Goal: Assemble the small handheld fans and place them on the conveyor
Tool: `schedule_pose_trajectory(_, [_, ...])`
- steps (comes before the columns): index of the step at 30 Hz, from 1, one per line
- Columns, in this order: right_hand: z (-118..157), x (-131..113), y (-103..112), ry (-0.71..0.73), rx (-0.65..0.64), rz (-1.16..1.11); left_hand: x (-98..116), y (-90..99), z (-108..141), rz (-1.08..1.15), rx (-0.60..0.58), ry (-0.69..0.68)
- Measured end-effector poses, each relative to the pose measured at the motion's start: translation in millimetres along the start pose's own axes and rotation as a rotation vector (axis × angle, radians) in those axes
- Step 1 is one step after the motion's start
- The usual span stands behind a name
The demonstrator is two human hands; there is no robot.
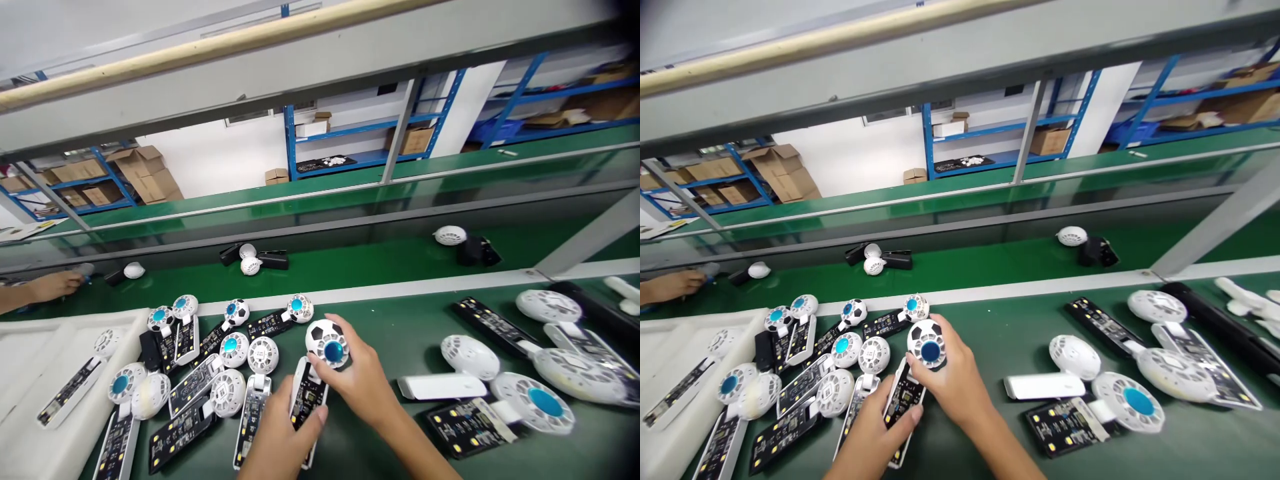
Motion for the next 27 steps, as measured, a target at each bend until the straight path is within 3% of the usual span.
schedule_pose_trajectory(1, [0,-4,7,-0.013,0.013,-0.050,6,-3.8,-1,0.057,-0.072,-0.012])
schedule_pose_trajectory(3, [-3,-10,15,-0.047,0.020,-0.170,16,-5.5,-2,0.085,-0.098,-0.069])
schedule_pose_trajectory(6, [-4,-10,10,-0.134,0.026,-0.369,23,-6.8,-2,0.063,-0.002,-0.110])
schedule_pose_trajectory(10, [10,5,-17,-0.368,-0.018,-0.647,27,-14.7,-1,0.062,0.146,-0.135])
schedule_pose_trajectory(14, [25,12,-31,-0.493,-0.029,-0.790,34,-22.2,-2,0.014,0.244,-0.226])
schedule_pose_trajectory(21, [25,0,-15,-0.349,0.178,-0.880,44,-25.3,-4,-0.168,0.509,-0.488])
schedule_pose_trajectory(24, [24,-1,-11,-0.298,0.217,-0.823,47,-27.4,-6,-0.157,0.497,-0.562])
schedule_pose_trajectory(27, [25,4,-9,-0.299,0.255,-0.791,47,-29.7,-9,-0.148,0.445,-0.550])
Point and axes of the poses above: each hand's wrist, its own z-axis away from the middle knuckle, its own y-axis out of the back of the hand, x = y × z, the point moved 7 cm from there along -z, towards the middle knuckle, and after that the axes turned 2 degrees about -y, right-handed, at the moved point
